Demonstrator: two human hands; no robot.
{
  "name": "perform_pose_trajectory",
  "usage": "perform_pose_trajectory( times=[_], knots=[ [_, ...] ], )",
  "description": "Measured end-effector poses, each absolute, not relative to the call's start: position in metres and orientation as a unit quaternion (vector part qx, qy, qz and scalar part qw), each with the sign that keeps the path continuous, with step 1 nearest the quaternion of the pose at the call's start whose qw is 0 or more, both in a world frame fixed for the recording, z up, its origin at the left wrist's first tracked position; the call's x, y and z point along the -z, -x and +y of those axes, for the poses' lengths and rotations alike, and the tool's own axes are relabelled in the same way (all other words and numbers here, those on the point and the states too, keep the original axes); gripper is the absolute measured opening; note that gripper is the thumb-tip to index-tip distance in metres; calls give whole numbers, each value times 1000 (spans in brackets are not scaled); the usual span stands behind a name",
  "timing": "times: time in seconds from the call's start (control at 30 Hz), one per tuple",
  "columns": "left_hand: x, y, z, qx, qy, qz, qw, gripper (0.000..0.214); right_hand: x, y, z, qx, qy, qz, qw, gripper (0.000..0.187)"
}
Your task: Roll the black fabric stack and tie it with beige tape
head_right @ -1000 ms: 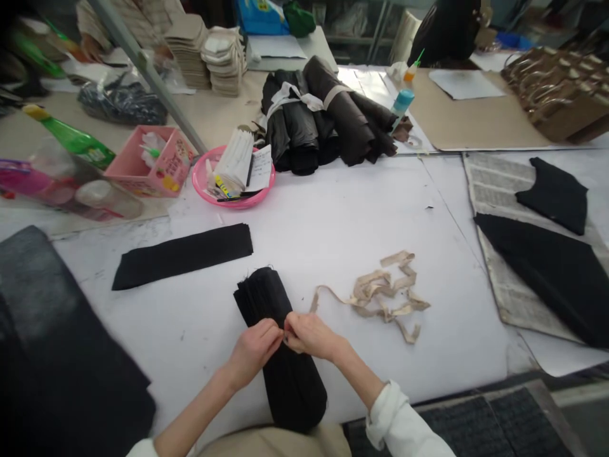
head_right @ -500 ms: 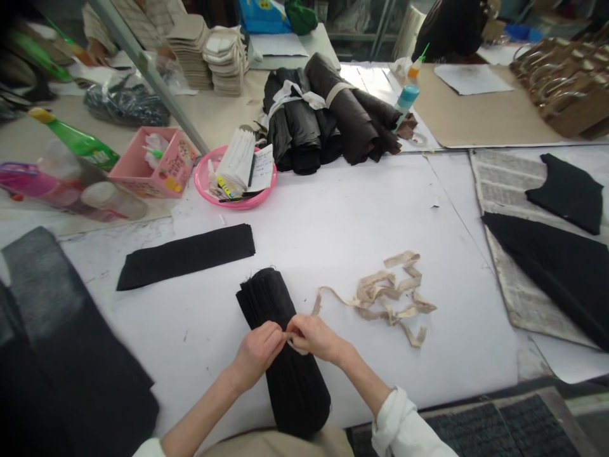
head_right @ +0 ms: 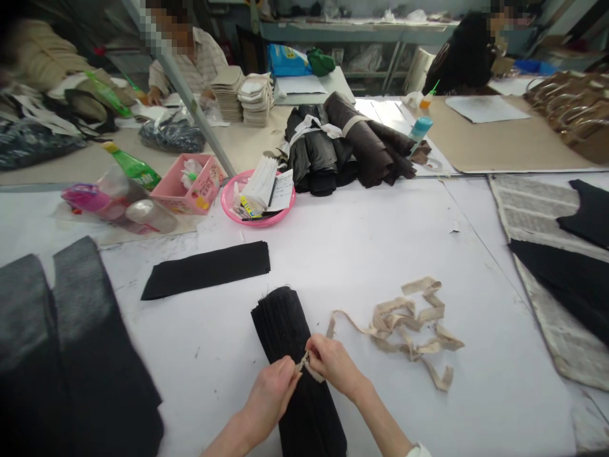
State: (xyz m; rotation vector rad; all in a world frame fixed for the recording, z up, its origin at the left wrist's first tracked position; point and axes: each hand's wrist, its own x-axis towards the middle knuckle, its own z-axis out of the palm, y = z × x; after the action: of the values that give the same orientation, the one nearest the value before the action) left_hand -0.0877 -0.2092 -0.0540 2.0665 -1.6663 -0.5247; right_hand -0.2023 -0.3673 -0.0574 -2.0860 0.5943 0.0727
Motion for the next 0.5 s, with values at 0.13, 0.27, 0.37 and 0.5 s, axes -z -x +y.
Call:
perform_pose_trajectory(
  times=[0.13, 0.27, 0.37, 0.5],
  knots=[
    [50, 87, -214, 158, -778, -580, 184, 16, 54, 202, -365, -29, 859, 235, 454, 11],
    [54, 86, -217, 93, -747, -646, 125, 15, 54, 202, -364, -34, 857, 245, 452, 11],
    [62, 86, -220, 108, -705, -694, 104, 18, 60, 202, -363, -33, 854, 258, 450, 10],
    [58, 81, -224, 274, -706, -627, 185, 7, 75, 200, -362, -52, 844, 286, 451, 6]
  ],
)
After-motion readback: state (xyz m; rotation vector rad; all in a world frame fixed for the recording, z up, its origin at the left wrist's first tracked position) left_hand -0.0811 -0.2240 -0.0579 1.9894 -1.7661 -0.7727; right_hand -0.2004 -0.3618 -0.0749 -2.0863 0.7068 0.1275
